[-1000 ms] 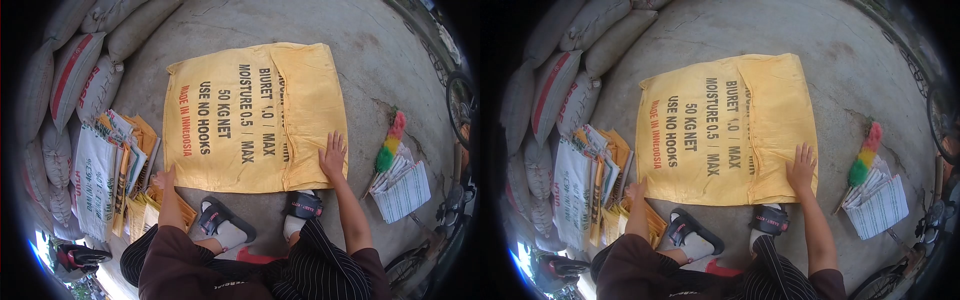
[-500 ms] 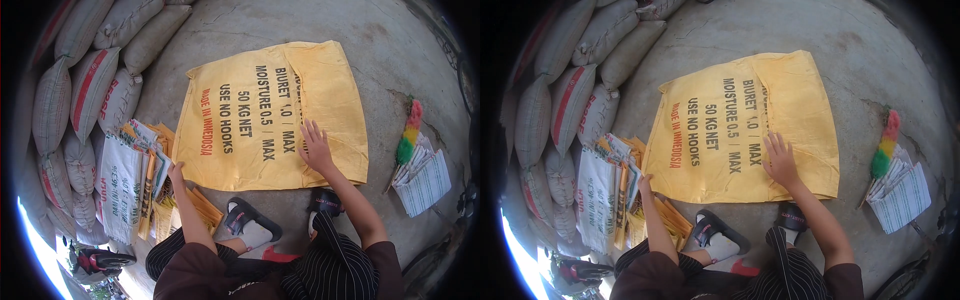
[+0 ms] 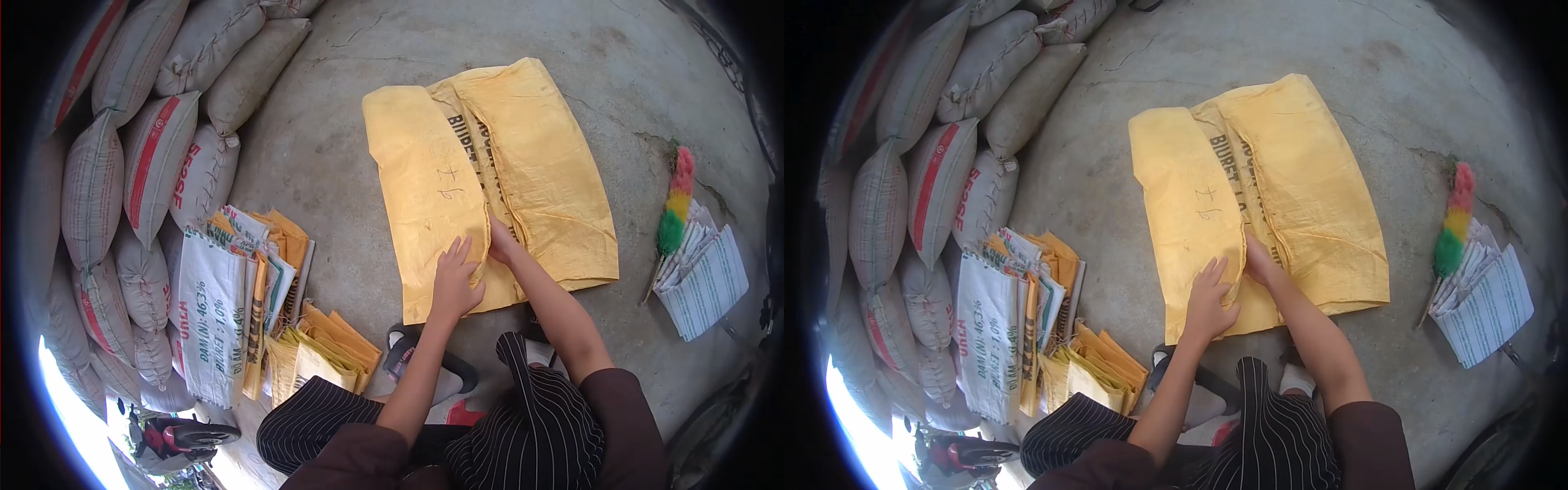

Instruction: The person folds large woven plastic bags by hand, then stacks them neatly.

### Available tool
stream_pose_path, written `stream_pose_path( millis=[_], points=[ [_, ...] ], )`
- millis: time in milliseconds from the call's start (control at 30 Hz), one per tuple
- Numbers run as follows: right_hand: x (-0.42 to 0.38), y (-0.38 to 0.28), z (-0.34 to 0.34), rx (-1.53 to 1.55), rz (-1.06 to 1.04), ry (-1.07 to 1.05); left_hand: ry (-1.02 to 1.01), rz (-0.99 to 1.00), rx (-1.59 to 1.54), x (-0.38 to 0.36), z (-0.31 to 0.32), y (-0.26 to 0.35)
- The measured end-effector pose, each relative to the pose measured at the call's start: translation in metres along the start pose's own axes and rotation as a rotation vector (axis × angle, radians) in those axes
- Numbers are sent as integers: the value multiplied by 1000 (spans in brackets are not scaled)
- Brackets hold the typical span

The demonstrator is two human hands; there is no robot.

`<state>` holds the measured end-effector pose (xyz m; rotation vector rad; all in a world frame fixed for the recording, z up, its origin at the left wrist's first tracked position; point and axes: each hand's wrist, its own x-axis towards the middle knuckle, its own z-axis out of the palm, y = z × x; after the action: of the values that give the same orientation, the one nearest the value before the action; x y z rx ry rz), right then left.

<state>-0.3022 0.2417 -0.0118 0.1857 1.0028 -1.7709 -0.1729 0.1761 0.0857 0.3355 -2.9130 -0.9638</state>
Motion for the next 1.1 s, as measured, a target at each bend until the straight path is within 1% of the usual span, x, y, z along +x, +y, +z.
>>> stream_pose_path(
  millis=[33, 100, 133, 167, 233, 267, 300, 333, 367, 400, 433, 467, 500, 567, 600, 667, 700, 767, 800, 833, 867, 900, 933, 967, 1000, 1067, 1100],
  points=[
    [-9, -20, -9, -8, -3, 9, -3, -20, 43, 0, 11, -2],
    [-25, -48, -35, 29, 207, -44, -10, 22, 24, 4, 29, 0],
    [-32, -53, -26, -82, 222, 99, -17, 61, 14, 5, 37, 2],
    [-30, -50, -25, -83, 227, 106, -21, 59, 7, 5, 45, 4],
    [-17, -42, -29, -911, -17, 197, -72, 20, 144, 7, 61, 8],
    [-11, -35, -30, -999, -178, 345, -72, 18, 141, 7, 67, 7],
    [-10, -31, -35, -999, -177, 343, -74, 56, 130, 8, 71, 5],
    [-10, -30, -35, -972, -223, 363, -76, 95, 123, 11, 68, 7],
    [-11, -28, -33, -943, -269, 380, -76, 93, 129, 12, 62, 7],
    [-15, -25, -34, -938, -269, 374, -218, 106, 22, 10, 55, 5],
    [-23, -25, -36, -1000, -449, 302, -358, 119, -86, 11, 44, 3],
    [-30, -25, -37, -1058, -630, 229, -197, 36, -221, 15, 35, -6],
    [-33, -25, -36, -1062, -636, 229, -32, -42, -357, 22, 24, -19],
    [-38, -24, -33, -1113, -828, 257, 333, -195, -131, 51, -1, -47],
    [-35, -20, -37, -1124, -824, 261, 420, -238, -15, 68, -9, -66],
    [-23, -9, -47, -1186, -728, 416, 570, -110, 323, 106, -26, -87],
    [-23, -12, -44, -1199, -735, 416, 581, -111, 313, 126, -32, -101],
    [-27, -13, -33, -1299, -690, 435, 197, -125, 633, 162, -36, -142],
    [-27, -11, -34, -1313, -630, 427, 214, -116, 628, 175, -35, -174],
    [-30, -10, -33, -1320, -647, 435, 85, -217, 459, 188, -30, -211],
    [-35, -9, -32, -1370, -612, 407, -48, -313, 286, 200, -29, -229],
    [-39, -10, -33, -1422, -573, 379, -37, -304, 275, 210, -30, -228],
    [-41, -13, -34, -1436, -579, 388, -65, -397, 394, 220, -31, -222],
    [-43, -15, -35, -1406, -540, 344, -95, -491, 514, 228, -32, -217],
    [-44, -16, -37, -1373, -495, 299, -96, -486, 504, 236, -34, -214],
    [-43, -19, -43, -1364, -510, 284, 220, -722, 81, 245, -36, -210],
    [-43, -19, -47, -1349, -537, 266, 203, -727, 77, 248, -36, -210]
  ],
)
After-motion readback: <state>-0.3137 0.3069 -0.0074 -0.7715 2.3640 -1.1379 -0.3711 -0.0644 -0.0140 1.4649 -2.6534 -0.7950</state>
